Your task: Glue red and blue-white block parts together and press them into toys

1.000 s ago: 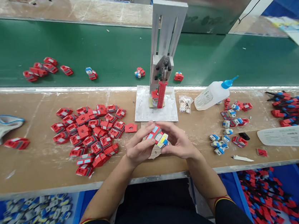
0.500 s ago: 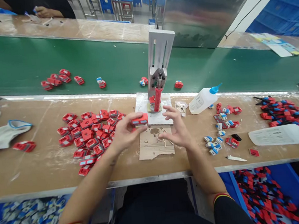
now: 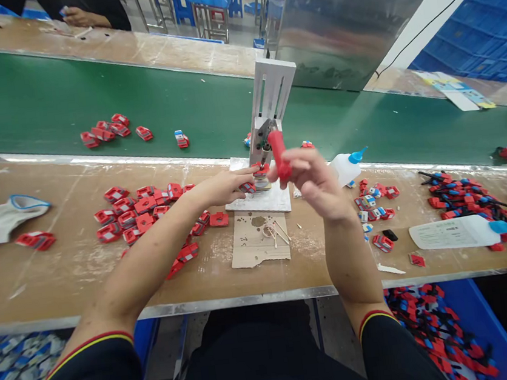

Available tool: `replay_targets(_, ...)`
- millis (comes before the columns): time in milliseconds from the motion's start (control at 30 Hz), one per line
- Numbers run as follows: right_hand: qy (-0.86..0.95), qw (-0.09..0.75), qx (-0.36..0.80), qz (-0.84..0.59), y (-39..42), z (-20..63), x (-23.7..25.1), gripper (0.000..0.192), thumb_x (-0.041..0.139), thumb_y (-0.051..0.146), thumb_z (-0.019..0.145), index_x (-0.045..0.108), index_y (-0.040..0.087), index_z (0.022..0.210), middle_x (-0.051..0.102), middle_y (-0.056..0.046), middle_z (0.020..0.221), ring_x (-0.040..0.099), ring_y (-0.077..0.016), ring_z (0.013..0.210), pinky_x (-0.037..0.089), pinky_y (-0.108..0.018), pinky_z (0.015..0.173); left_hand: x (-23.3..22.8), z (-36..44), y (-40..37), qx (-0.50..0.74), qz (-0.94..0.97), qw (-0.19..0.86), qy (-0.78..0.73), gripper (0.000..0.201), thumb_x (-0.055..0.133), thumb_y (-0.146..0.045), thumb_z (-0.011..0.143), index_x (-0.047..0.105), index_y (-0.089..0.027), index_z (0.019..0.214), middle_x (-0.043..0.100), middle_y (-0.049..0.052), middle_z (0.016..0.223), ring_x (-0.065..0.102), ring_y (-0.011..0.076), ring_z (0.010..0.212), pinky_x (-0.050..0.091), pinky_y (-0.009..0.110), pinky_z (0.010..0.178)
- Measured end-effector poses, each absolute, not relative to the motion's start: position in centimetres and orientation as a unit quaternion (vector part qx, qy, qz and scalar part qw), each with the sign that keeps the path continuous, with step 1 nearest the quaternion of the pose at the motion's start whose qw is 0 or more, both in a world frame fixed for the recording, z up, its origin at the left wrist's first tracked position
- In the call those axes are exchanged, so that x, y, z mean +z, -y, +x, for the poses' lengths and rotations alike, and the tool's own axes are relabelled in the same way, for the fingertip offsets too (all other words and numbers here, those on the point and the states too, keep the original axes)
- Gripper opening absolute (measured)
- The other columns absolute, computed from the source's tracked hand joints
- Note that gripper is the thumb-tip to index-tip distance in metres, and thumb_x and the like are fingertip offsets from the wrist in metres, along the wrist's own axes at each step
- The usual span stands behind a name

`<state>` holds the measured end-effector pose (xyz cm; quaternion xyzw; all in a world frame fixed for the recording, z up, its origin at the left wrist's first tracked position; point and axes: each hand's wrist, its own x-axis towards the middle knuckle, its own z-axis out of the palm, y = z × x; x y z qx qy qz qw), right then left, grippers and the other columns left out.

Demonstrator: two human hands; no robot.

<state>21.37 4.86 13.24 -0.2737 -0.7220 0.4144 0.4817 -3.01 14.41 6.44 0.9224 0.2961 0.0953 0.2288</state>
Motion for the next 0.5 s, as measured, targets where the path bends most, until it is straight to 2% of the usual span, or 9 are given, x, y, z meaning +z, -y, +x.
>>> replay_targets(67, 0.695, 0.535, 0.406, -0.255, -6.2, 20.8, 17.6, 0.068, 0.069, 0.08, 0.085, 0.06, 0.036, 0.137, 0.077, 0.0, 0.116, 0.076, -0.0202, 0.107, 0.062, -0.037, 0.084, 6.4, -3.1, -14.5, 0.102, 0.92, 0.234, -0.297, 0.04, 0.065, -0.014, 0.086, 0.074, -0.029, 0.123, 0.053, 0.003, 0.167, 0.074, 0.0267, 0.115, 0.053, 0.039, 0.1)
replay_targets(133, 0.673, 0.596, 0.385, -0.209, -8.6, 20.1, 21.3, 0.065, 0.078, 0.076, 0.079, 0.063, 0.04, 0.131, 0.079, 0.008, 0.118, 0.076, -0.0162, 0.107, 0.059, -0.033, 0.085, 6.5, -3.1, -14.6, 0.101, 0.92, 0.237, -0.295, 0.039, 0.064, -0.013, 0.086, 0.075, -0.029, 0.12, 0.049, 0.002, 0.17, 0.074, 0.0267, 0.115, 0.054, 0.04, 0.1)
replay_targets(167, 0.674, 0.598, 0.372, -0.223, -9.8, 19.8, 22.6, 0.061, 0.078, 0.075, 0.078, 0.065, 0.043, 0.127, 0.078, 0.011, 0.119, 0.075, -0.0159, 0.114, 0.057, -0.033, 0.091, 6.5, -3.1, -14.7, 0.104, 0.92, 0.239, -0.294, 0.038, 0.064, -0.013, 0.086, 0.075, -0.029, 0.119, 0.048, 0.002, 0.17, 0.074, 0.0269, 0.116, 0.054, 0.04, 0.1)
replay_targets(233, 0.677, 0.605, 0.325, -0.263, -11.6, 20.0, 23.1, 0.055, 0.07, 0.081, 0.081, 0.068, 0.044, 0.123, 0.077, 0.013, 0.117, 0.074, -0.0182, 0.12, 0.055, -0.033, 0.095, 6.4, -3.0, -14.8, 0.118, 0.916, 0.25, -0.292, 0.036, 0.065, -0.014, 0.085, 0.076, -0.028, 0.117, 0.051, 0.003, 0.168, 0.074, 0.0268, 0.116, 0.054, 0.039, 0.099)
replay_targets(333, 0.675, 0.61, 0.249, -0.332, -11.9, 21.5, 18.5, 0.055, 0.065, 0.078, 0.089, 0.067, 0.038, 0.127, 0.073, 0.003, 0.13, 0.071, -0.0247, 0.128, 0.06, -0.037, 0.094, 6.2, -3.1, -14.8, 0.131, 0.912, 0.257, -0.292, 0.034, 0.065, -0.015, 0.085, 0.077, -0.028, 0.114, 0.054, 0.003, 0.166, 0.074, 0.0265, 0.114, 0.055, 0.039, 0.098)
replay_targets(400, 0.652, 0.603, 0.219, -0.404, -11.3, 22.7, 13.2, 0.045, 0.061, 0.068, 0.096, 0.069, 0.029, 0.118, 0.073, -0.004, 0.121, 0.072, -0.0241, 0.119, 0.062, -0.041, 0.093, 6.1, -3.2, -14.8, 0.134, 0.913, 0.254, -0.288, 0.035, 0.064, -0.014, 0.084, 0.076, -0.028, 0.114, 0.053, 0.003, 0.167, 0.074, 0.0264, 0.115, 0.055, 0.039, 0.099)
replay_targets(467, 0.638, 0.538, 0.244, -0.494, -11.0, 23.1, 8.1, 0.036, 0.071, 0.056, 0.09, 0.069, 0.025, 0.109, 0.074, -0.007, 0.113, 0.071, -0.0253, 0.109, 0.061, -0.044, 0.091, 6.0, -3.2, -14.8, 0.139, 0.917, 0.25, -0.279, 0.037, 0.063, -0.014, 0.084, 0.076, -0.028, 0.116, 0.053, 0.003, 0.167, 0.073, 0.0263, 0.117, 0.054, 0.039, 0.102)
replay_targets(500, 0.646, 0.488, 0.268, -0.523, -11.1, 22.9, 6.0, 0.042, 0.076, 0.051, 0.083, 0.068, 0.024, 0.113, 0.074, -0.01, 0.12, 0.071, -0.0271, 0.109, 0.06, -0.046, 0.091, 6.1, -3.2, -14.8, 0.139, 0.918, 0.249, -0.277, 0.038, 0.063, -0.014, 0.084, 0.076, -0.028, 0.117, 0.054, 0.003, 0.167, 0.073, 0.0263, 0.118, 0.054, 0.039, 0.102)
